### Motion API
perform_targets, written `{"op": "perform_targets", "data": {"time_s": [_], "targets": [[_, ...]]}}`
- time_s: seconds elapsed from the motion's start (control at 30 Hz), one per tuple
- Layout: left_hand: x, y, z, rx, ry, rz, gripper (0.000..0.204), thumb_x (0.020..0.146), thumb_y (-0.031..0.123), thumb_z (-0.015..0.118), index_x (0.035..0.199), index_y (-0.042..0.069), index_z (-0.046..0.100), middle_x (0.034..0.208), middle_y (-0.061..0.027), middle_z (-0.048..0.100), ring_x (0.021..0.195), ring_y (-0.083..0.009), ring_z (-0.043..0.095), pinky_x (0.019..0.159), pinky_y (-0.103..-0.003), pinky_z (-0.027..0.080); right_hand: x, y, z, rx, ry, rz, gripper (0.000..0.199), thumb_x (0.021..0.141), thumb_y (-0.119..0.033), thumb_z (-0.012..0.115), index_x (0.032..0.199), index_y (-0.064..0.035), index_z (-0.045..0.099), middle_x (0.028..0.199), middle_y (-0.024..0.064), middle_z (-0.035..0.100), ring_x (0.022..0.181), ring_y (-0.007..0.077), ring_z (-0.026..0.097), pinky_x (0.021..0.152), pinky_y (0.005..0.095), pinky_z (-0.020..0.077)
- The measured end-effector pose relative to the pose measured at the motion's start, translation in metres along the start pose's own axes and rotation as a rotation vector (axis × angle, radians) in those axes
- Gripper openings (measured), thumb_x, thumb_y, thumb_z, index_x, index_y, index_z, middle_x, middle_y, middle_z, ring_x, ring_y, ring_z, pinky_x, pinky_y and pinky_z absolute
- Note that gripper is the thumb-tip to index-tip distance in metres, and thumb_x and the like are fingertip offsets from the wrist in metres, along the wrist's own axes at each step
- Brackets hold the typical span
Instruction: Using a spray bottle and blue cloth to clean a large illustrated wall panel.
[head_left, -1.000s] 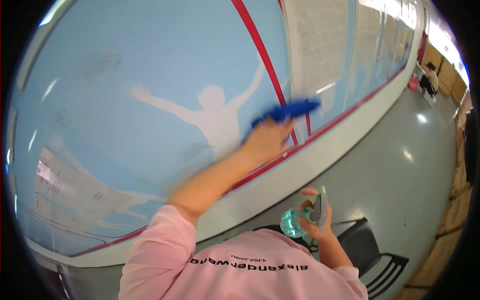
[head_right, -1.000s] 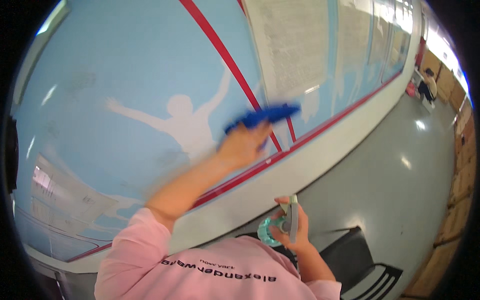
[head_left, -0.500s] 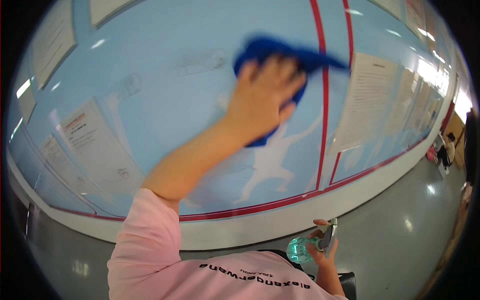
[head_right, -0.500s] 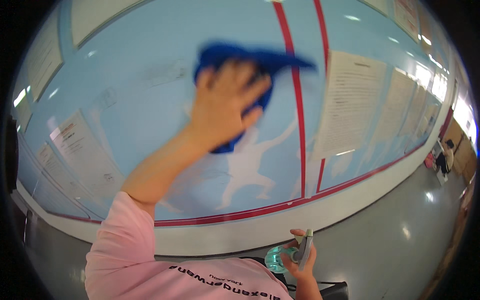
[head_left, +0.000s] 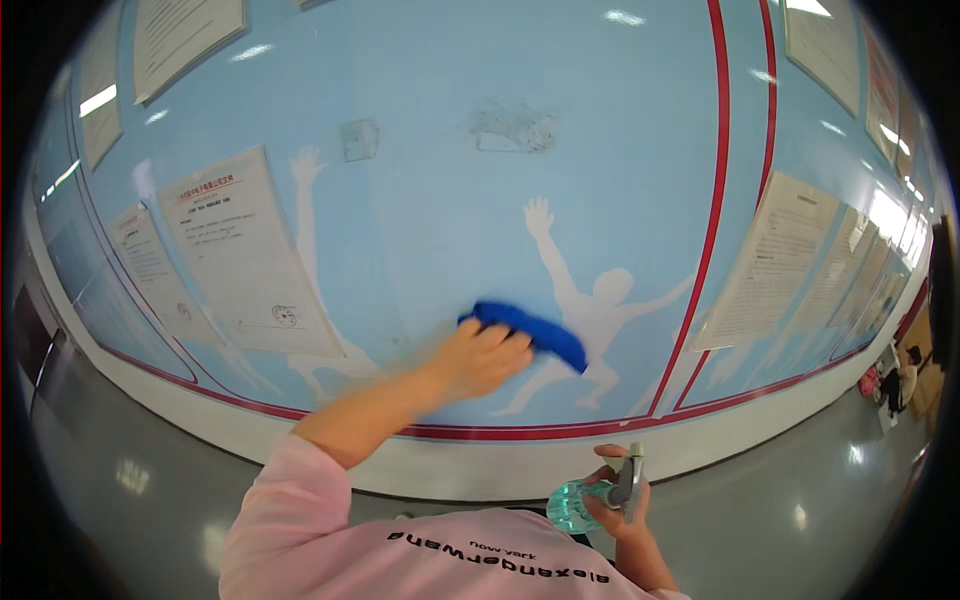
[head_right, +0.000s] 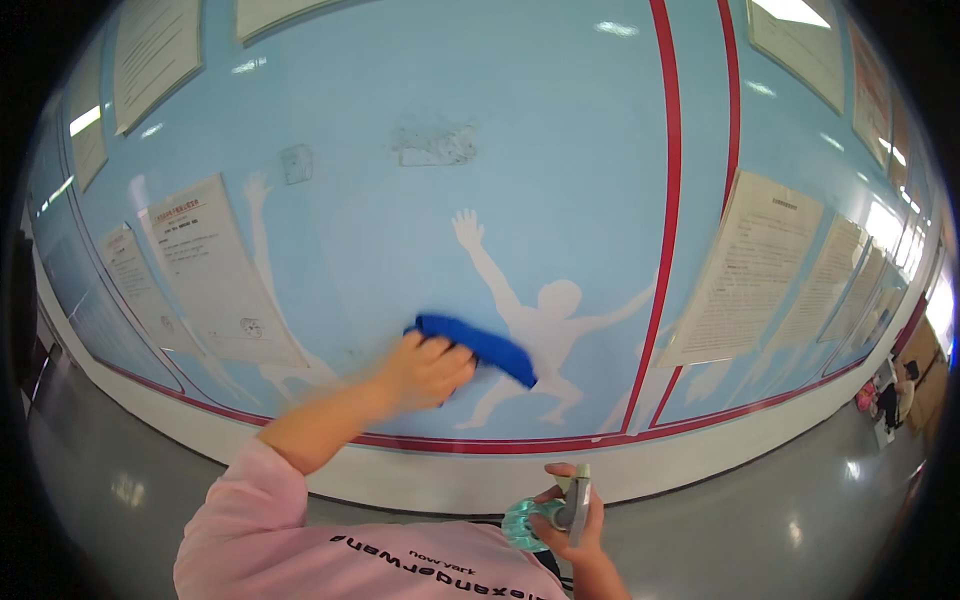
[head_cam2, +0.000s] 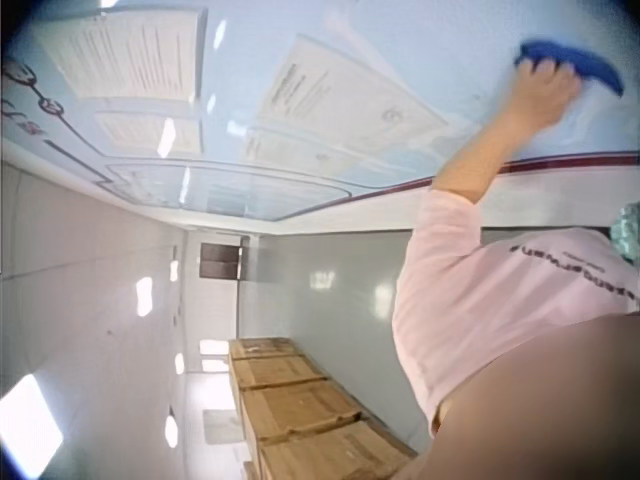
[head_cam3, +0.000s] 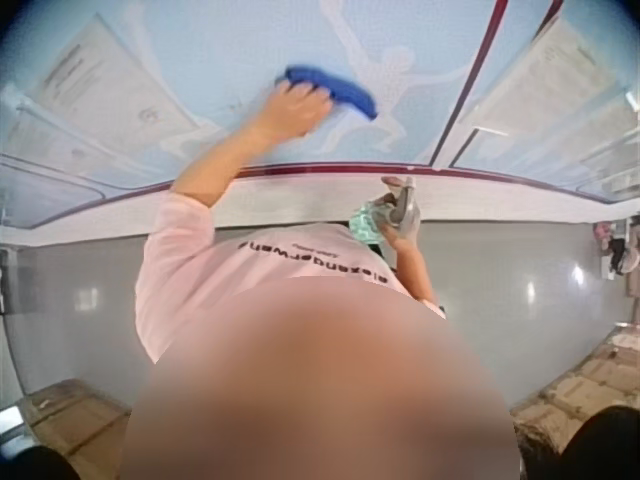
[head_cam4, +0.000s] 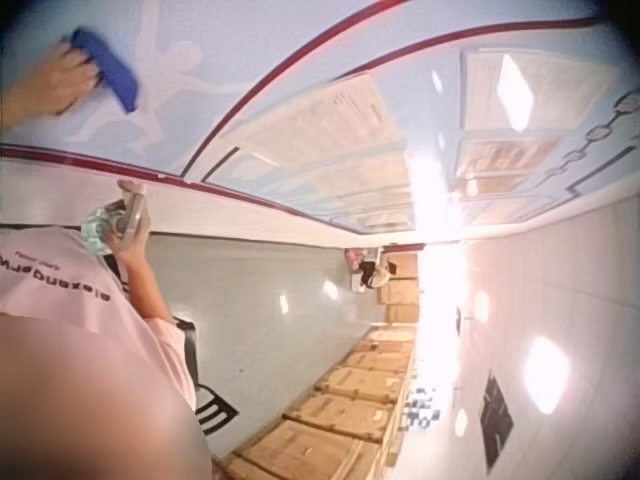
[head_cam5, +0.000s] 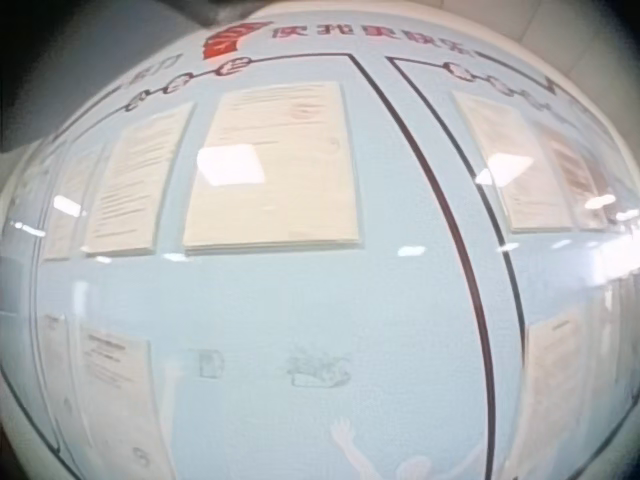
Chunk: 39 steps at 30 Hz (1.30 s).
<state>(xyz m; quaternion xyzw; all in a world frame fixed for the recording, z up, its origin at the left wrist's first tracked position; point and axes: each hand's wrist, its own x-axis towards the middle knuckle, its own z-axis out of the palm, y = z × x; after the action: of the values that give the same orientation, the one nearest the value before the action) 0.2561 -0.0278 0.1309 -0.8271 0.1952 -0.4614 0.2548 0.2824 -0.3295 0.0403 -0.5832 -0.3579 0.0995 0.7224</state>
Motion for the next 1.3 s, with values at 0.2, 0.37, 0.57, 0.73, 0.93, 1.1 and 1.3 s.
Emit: {"op": "perform_targets", "data": {"time_s": [0.2,0.37,0.57,0.73,0.93,1.1,1.3], "targets": [[-0.052,0.054,-0.043,-1.102,-0.731,-0.676,0.066,0.068,0.023,0.069,0.128,0.007,0.045,0.109,-0.009,0.053,0.098,-0.0292,0.054,0.074,-0.039,0.047,0.039,0.005,0.036,-0.014,-0.215,-0.019,0.063,0.064,-0.002,0.073,0.121,0.0008,0.048,0.111,0.0091,0.054,0.083,0.0147,0.06,0.07,0.0286,0.0484],[-0.035,0.085,-0.099,-0.994,-0.582,-0.772,0.091,0.067,0.044,0.075,0.139,0.011,0.031,0.118,-0.015,0.049,0.106,-0.0343,0.053,0.081,-0.043,0.048,0.075,-0.007,0.084,-0.296,-0.282,-0.246,0.068,0.063,-0.007,0.075,0.123,-0.0025,0.045,0.109,0.0133,0.054,0.092,0.0233,0.059,0.076,0.0337,0.0481],[-0.074,0.088,-0.09,-0.771,-0.253,-0.853,0.054,0.063,0.023,0.068,0.113,0.009,0.052,0.103,-0.0122,0.058,0.091,-0.034,0.056,0.071,-0.043,0.049,0.076,-0.028,0.136,-0.4,-0.529,-0.406,0.078,0.062,-0.011,0.076,0.127,-0.0023,0.034,0.127,0.019,0.037,0.101,0.0357,0.053,0.082,0.0399,0.0487],[-0.083,0.091,-0.097,-0.878,-0.264,-1.003,0.047,0.059,0.019,0.067,0.104,0.009,0.055,0.096,-0.012,0.059,0.086,-0.0341,0.056,0.067,-0.042,0.049,0.072,-0.019,0.146,-0.48,-0.622,-0.345,0.078,0.062,-0.008,0.074,0.128,0.0012,0.032,0.125,0.0198,0.037,0.096,0.0365,0.056,0.079,0.0407,0.0498],[-0.099,0.097,-0.083,-0.766,-0.299,-0.851,0.043,0.062,0.018,0.066,0.102,0.007,0.055,0.09,-0.0123,0.059,0.082,-0.0331,0.056,0.065,-0.04,0.048,0.073,-0.015,0.142,-0.68,-0.743,-0.333,0.074,0.064,-0.008,0.069,0.126,0.0086,0.031,0.121,0.0234,0.037,0.094,0.0385,0.056,0.079,0.0424,0.0492],[-0.095,0.102,-0.08,-0.757,-0.135,-1.024,0.06,0.066,0.02,0.068,0.119,0.001,0.048,0.092,-0.0149,0.059,0.081,-0.0343,0.056,0.068,-0.042,0.048,0.078,-0.02,0.147,-0.87,-0.585,-0.639,0.068,0.065,-0.012,0.068,0.122,0.0101,0.037,0.118,0.0225,0.04,0.102,0.0368,0.05,0.086,0.0431,0.0437],[-0.101,0.094,-0.072,-0.901,-0.077,-0.839,0.085,0.067,0.027,0.075,0.135,-0.003,0.033,0.11,-0.0178,0.058,0.109,-0.0321,0.056,0.088,-0.038,0.047,0.079,-0.017,0.143,-0.873,-0.562,-0.643,0.072,0.066,-0.025,0.07,0.119,0.0114,0.039,0.116,0.0215,0.041,0.103,0.0353,0.048,0.089,0.0415,0.0413]]}}
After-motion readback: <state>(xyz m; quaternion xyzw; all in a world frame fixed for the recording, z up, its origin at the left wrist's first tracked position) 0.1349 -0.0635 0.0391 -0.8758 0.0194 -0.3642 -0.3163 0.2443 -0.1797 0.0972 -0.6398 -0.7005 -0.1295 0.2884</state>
